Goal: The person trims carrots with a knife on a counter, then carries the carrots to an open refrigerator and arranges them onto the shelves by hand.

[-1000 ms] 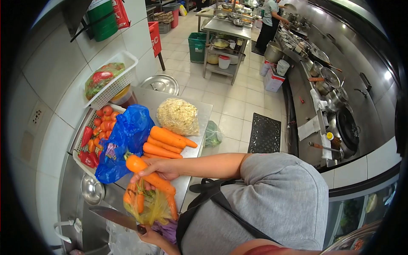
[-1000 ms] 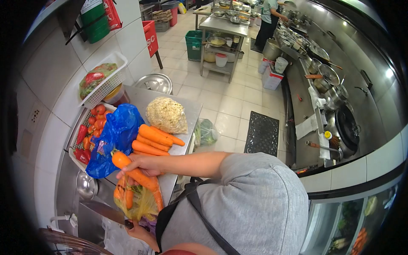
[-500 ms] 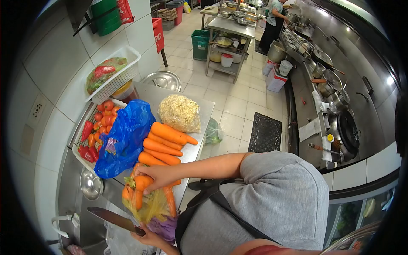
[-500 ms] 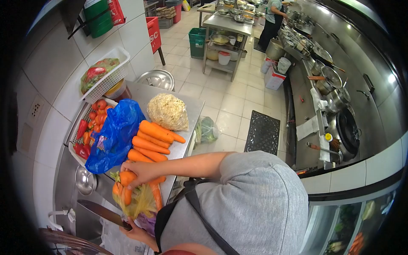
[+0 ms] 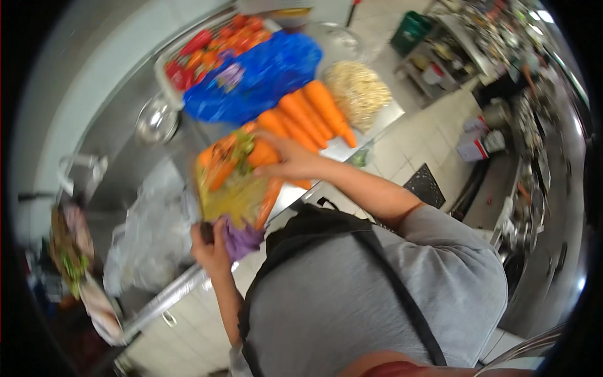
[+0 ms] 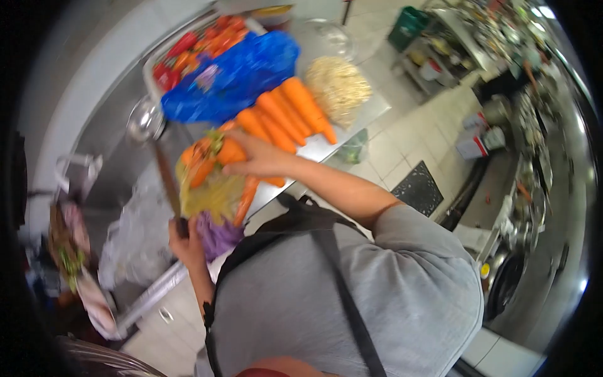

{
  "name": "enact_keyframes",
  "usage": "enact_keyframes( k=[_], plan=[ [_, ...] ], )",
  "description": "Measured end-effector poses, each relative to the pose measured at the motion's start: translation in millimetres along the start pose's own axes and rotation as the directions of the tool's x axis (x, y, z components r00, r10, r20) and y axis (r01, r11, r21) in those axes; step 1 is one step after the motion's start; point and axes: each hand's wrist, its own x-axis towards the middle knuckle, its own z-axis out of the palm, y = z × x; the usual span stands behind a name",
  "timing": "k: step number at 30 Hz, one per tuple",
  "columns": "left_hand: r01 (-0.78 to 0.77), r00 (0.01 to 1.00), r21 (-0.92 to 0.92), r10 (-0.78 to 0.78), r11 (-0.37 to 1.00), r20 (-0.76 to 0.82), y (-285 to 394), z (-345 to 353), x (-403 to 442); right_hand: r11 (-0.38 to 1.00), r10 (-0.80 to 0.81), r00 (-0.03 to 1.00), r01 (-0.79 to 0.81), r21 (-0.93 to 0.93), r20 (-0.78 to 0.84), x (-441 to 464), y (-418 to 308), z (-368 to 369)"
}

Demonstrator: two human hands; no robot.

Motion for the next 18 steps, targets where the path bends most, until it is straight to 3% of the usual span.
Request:
enact_keyframes(
  k=[1,4,6,11,16,18],
  plan=[
    [-0.054,0.999,0.034,0.054,0.998,0.001,11,1,-1,0.998,0.041,0.999,-0.042,0.040,0.028,0,2,1],
    [-0.017,1.000,0.071,0.016,0.997,0.013,20,2,-11,0.987,0.082,0.993,-0.094,0.134,0.090,0,13,6],
    [-0.144,0.985,0.196,0.121,0.970,0.124,34,0,-14,0.990,0.118,0.990,-0.123,0.067,0.073,-1,8,5],
    [-0.192,0.976,0.307,0.150,0.932,0.156,38,-1,-19,0.964,0.171,0.966,-0.204,0.170,0.194,-3,-6,2],
    [-0.240,0.968,0.357,0.194,0.903,0.161,40,-4,-25,0.952,0.216,0.957,-0.250,0.175,0.193,-3,-4,0],
    [-0.237,0.968,0.372,0.185,0.897,0.169,46,-6,-27,0.968,0.213,0.955,-0.236,0.091,0.207,-2,-7,-2]
  ],
)
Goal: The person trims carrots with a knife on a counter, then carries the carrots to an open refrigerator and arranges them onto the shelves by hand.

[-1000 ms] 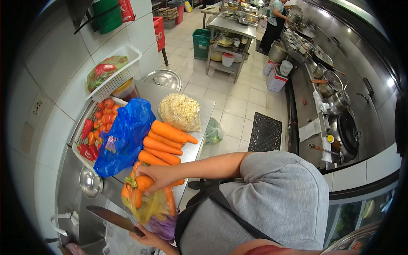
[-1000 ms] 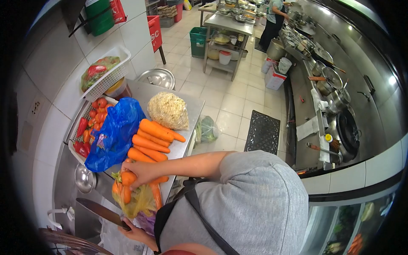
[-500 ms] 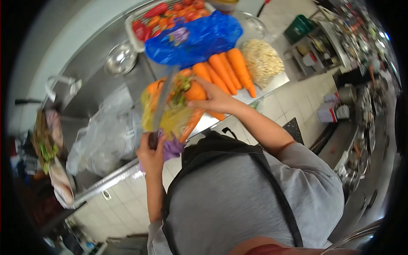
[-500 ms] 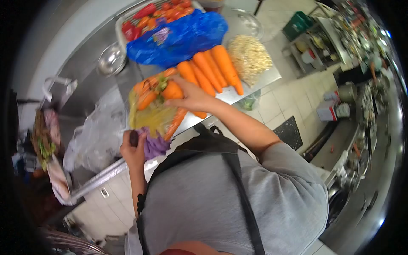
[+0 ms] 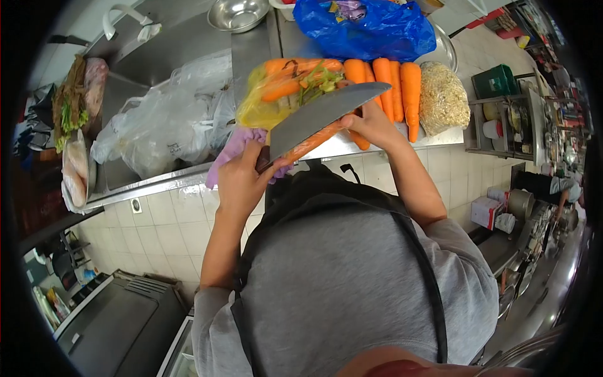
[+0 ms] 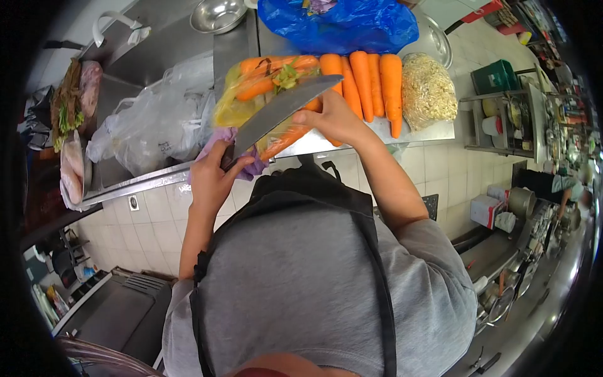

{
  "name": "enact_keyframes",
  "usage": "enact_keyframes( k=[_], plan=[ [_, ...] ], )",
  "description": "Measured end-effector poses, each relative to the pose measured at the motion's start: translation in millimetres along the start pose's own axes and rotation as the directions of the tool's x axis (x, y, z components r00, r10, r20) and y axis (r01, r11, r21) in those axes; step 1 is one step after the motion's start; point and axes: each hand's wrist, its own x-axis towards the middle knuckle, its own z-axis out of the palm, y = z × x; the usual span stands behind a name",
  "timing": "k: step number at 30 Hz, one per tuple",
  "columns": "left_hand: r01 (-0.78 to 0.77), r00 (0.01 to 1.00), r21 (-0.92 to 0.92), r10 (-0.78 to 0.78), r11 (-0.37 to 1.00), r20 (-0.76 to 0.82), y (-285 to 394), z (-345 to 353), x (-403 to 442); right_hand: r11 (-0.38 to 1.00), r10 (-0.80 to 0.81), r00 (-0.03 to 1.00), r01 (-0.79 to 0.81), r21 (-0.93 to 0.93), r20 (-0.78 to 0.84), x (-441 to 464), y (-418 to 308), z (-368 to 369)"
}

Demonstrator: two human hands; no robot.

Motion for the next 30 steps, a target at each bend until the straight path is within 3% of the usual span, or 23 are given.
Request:
enact_keyframes(
  k=[1,14,16,17,19,24,26,28,30],
  plan=[
    [-0.009,1.000,0.011,0.009,1.000,0.012,1,-1,-1,0.996,-0.070,0.994,0.065,-0.061,-0.088,-1,8,3],
    [0.037,0.996,0.064,-0.042,0.997,0.080,1,14,-12,0.976,-0.183,0.953,0.147,-0.160,-0.240,-7,18,16],
    [0.056,0.989,0.074,-0.066,0.996,0.133,3,16,-11,0.953,-0.286,0.923,0.244,-0.180,-0.258,-6,22,16],
    [0.051,0.989,0.072,-0.060,0.996,0.136,2,18,-9,0.953,-0.285,0.921,0.243,-0.182,-0.264,-6,24,17],
    [0.129,0.978,0.087,-0.141,0.988,0.154,-2,25,-8,0.989,-0.140,0.963,0.147,0.015,-0.232,-5,26,22],
    [0.207,0.966,0.050,-0.213,0.977,0.149,-20,37,-4,0.992,-0.115,0.980,0.106,-0.065,-0.159,-3,25,12],
    [0.228,0.961,0.017,-0.228,0.974,0.155,-19,37,-6,0.994,-0.094,0.962,0.077,-0.075,-0.258,-4,15,-12],
    [0.284,0.947,-0.046,-0.272,0.958,0.171,-17,34,-5,0.905,-0.364,0.879,0.256,-0.339,-0.309,1,9,-45],
    [0.278,0.951,-0.041,-0.269,0.960,0.152,-21,36,-6,0.937,-0.334,0.847,0.252,-0.241,-0.414,-2,-5,-70]
  ],
)
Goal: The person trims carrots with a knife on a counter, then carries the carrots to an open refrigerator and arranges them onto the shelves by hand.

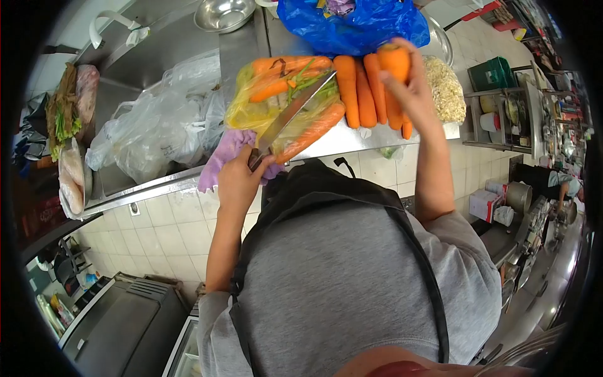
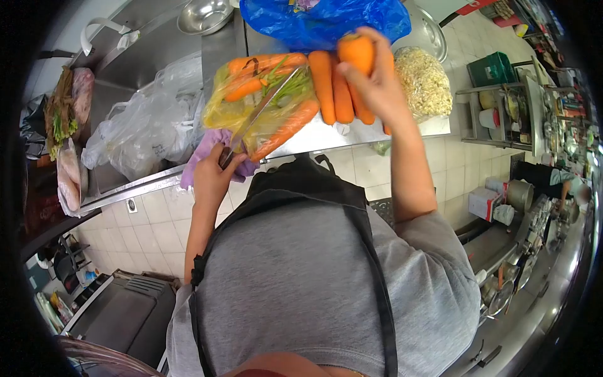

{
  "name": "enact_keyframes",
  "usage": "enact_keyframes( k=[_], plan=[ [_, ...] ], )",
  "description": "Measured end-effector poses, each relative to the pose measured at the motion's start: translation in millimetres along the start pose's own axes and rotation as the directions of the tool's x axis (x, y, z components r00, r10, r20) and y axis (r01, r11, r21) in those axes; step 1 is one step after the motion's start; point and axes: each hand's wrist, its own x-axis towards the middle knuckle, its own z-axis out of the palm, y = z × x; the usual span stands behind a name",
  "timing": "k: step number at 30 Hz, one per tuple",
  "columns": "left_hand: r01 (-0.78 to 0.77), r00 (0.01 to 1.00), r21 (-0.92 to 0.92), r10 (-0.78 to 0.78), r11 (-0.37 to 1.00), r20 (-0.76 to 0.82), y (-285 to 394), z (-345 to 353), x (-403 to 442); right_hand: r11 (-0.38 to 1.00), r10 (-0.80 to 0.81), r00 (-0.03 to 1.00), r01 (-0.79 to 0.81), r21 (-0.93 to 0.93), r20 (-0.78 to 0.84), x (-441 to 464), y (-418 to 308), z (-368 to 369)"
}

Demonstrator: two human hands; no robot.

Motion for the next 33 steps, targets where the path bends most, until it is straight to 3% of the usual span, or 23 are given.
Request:
enact_keyframes(
  k=[4,6,7,9,12,13,15,16,18,20,22,23,25,28,32,33],
  plan=[
    [0.007,1.000,0.032,-0.006,0.999,-0.025,-2,-3,0,0.994,0.096,0.988,-0.088,0.067,-0.123,10,10,-18],
    [0.017,1.000,0.020,-0.016,1.000,-0.027,-3,-5,0,0.996,-0.064,0.975,0.049,-0.078,-0.211,10,24,-15],
    [0.028,0.999,0.011,-0.028,1.000,-0.029,-3,-5,1,0.996,-0.064,0.976,0.048,-0.080,-0.209,12,31,-16],
    [0.020,0.999,-0.007,-0.021,1.000,-0.048,-7,-3,1,0.911,-0.104,0.985,0.038,-0.411,-0.137,12,42,-21],
    [0.024,0.999,0.019,-0.023,1.000,-0.039,-7,-8,2,0.868,-0.054,0.993,-0.007,-0.496,-0.109,9,40,-15],
    [0.036,0.999,0.060,-0.036,0.998,-0.016,-6,-10,3,0.868,-0.053,0.993,-0.008,-0.496,-0.109,9,36,-11],
    [0.031,0.999,0.054,-0.030,0.998,-0.027,-8,-10,3,0.992,0.024,0.986,-0.043,-0.115,-0.166,7,26,-5],
    [0.025,0.999,0.050,-0.023,0.998,-0.039,-8,-10,3,0.992,0.027,0.986,-0.046,-0.114,-0.162,5,26,-4],
    [0.045,0.998,0.073,-0.043,0.996,-0.034,-6,-12,3,0.917,-0.390,0.879,0.342,-0.207,-0.275,0,27,0],
    [0.057,0.998,0.094,-0.054,0.994,-0.032,-3,-15,3,0.905,-0.425,0.861,0.393,-0.164,-0.281,-17,41,5],
    [0.049,0.998,0.090,-0.045,0.995,-0.052,-1,-17,3,0.676,-0.480,0.877,0.391,-0.625,0.030,-39,62,7],
    [0.051,0.998,0.087,-0.046,0.995,-0.053,-2,-16,2,0.674,-0.481,0.876,0.393,-0.625,0.033,-51,74,14],
    [0.027,0.995,0.014,-0.025,1.000,-0.094,-4,-14,2,0.730,-0.295,0.955,0.207,-0.651,-0.027,-63,89,32],
    [0.013,0.994,0.010,-0.012,1.000,-0.113,-7,-13,3,0.687,-0.268,0.963,0.177,-0.705,-0.020,-57,79,33],
    [0.035,0.990,-0.043,-0.040,0.998,-0.137,-10,-10,9,0.664,-0.339,0.941,0.249,-0.705,0.013,-47,54,38],
    [0.067,0.990,-0.145,-0.085,0.987,-0.115,-7,-10,10,0.689,-0.378,0.923,0.335,-0.642,0.075,-45,48,42]
  ],
)
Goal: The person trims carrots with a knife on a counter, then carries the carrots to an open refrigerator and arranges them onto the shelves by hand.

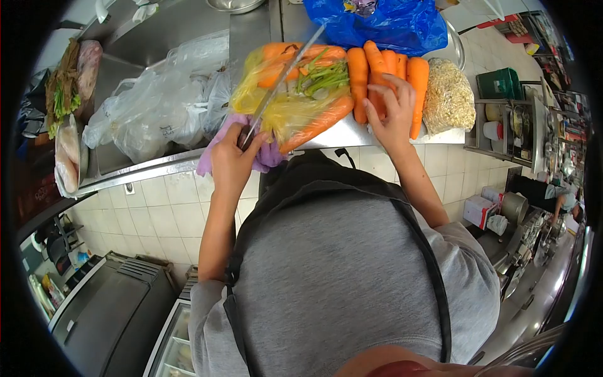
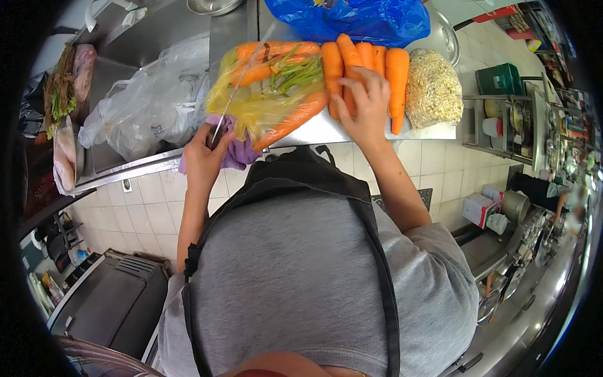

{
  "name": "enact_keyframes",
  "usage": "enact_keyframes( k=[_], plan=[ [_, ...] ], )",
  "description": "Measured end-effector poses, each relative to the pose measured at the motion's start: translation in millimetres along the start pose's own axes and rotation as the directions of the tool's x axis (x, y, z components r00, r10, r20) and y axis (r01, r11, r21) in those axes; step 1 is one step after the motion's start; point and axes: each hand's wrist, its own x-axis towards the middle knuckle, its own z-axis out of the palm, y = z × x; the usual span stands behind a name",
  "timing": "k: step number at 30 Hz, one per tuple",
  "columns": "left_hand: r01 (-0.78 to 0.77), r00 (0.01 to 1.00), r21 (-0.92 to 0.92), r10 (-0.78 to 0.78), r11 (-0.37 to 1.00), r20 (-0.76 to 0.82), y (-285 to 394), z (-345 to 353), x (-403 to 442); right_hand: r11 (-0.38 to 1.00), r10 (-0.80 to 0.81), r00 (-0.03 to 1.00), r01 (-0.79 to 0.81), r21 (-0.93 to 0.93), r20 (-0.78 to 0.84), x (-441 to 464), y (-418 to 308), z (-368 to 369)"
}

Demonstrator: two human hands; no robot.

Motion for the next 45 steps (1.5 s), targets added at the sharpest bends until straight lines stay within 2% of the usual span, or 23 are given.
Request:
enact_keyframes(
  k=[2,3,4,5,6,7,9,12,15,17,20,21,23,25,27,29,31,33,35,39,41,43,45],
  plan=[
    [0.054,0.998,-0.096,-0.052,0.994,0.021,8,4,5,0.966,-0.139,0.990,0.130,0.225,0.027,7,-14,11],
    [0.104,0.994,-0.287,-0.094,0.952,0.048,16,7,8,0.965,-0.140,0.990,0.129,0.229,0.033,11,-22,20],
    [0.151,0.988,-0.466,-0.129,0.872,0.080,22,11,12,0.947,-0.181,0.967,0.122,0.296,0.181,15,-31,30],
    [0.156,0.988,-0.468,-0.134,0.870,0.079,28,16,17,0.927,-0.230,0.919,0.106,0.360,0.319,17,-38,36],
    [0.136,0.990,-0.539,-0.100,0.831,0.096,33,20,22,0.925,-0.234,0.918,0.110,0.363,0.321,18,-45,41],
    [0.115,0.992,-0.606,-0.062,0.787,0.107,35,22,29,0.933,-0.159,0.877,-0.017,0.361,0.453,20,-51,46],
    [0.104,0.992,-0.597,-0.037,0.795,0.123,21,35,33,0.930,-0.094,0.810,-0.136,0.341,0.578,26,-52,50],
    [0.211,0.954,-0.376,-0.106,0.902,0.282,18,39,25,0.958,-0.183,0.672,-0.042,0.284,0.718,38,-50,42],
    [0.118,0.974,-0.297,-0.053,0.947,0.220,4,48,13,0.957,-0.275,0.549,0.078,0.280,0.789,38,-54,45],
    [0.130,0.976,-0.341,-0.059,0.931,0.210,4,48,9,0.919,-0.379,0.500,0.301,0.254,0.779,30,-59,67],
    [0.179,0.971,-0.420,-0.093,0.890,0.219,20,39,6,0.900,-0.425,0.443,0.304,0.313,0.790,34,-66,68],
    [0.219,0.963,-0.454,-0.117,0.864,0.241,24,36,5,0.900,-0.423,0.443,0.304,0.312,0.791,32,-66,67],
    [0.220,0.963,-0.438,-0.122,0.872,0.240,17,42,6,0.832,-0.551,0.575,0.431,0.350,0.605,26,-63,67],
    [0.221,0.963,-0.420,-0.128,0.880,0.237,1,55,2,0.839,-0.539,0.570,0.426,0.337,0.620,24,-65,69],
    [0.035,0.993,-0.343,0.006,0.939,0.116,-18,69,-3,0.845,-0.528,0.566,0.423,0.327,0.633,21,-65,73],
    [0.036,0.996,-0.324,-0.008,0.946,0.088,-11,67,-8,0.870,-0.492,0.663,0.361,0.335,0.564,16,-65,78],
    [0.043,0.998,-0.300,-0.026,0.953,0.062,-1,60,-10,0.889,-0.459,0.660,0.332,0.317,0.595,16,-66,79],
    [0.220,0.975,-0.415,-0.188,0.883,0.118,11,53,-9,0.907,-0.421,0.659,0.305,0.291,0.623,16,-65,78],
    [0.173,0.985,-0.368,-0.157,0.914,0.073,4,54,-5,0.923,-0.336,0.681,0.103,0.370,0.650,16,-62,77],
    [0.169,0.985,-0.233,-0.171,0.958,0.013,2,35,-4,0.875,-0.385,0.771,0.131,0.465,0.507,24,-48,82],
    [0.124,0.989,-0.242,-0.138,0.962,-0.045,-11,33,-5,0.819,-0.100,0.818,-0.256,0.514,0.567,50,-50,61],
    [0.077,0.989,-0.251,-0.105,0.965,-0.101,-22,35,-5,0.824,-0.052,0.852,-0.258,0.505,0.520,66,-34,46],
    [0.113,0.980,-0.323,-0.159,0.940,-0.120,-30,37,-4,0.902,-0.238,0.940,0.121,0.415,0.244,87,-28,9]
  ],
)
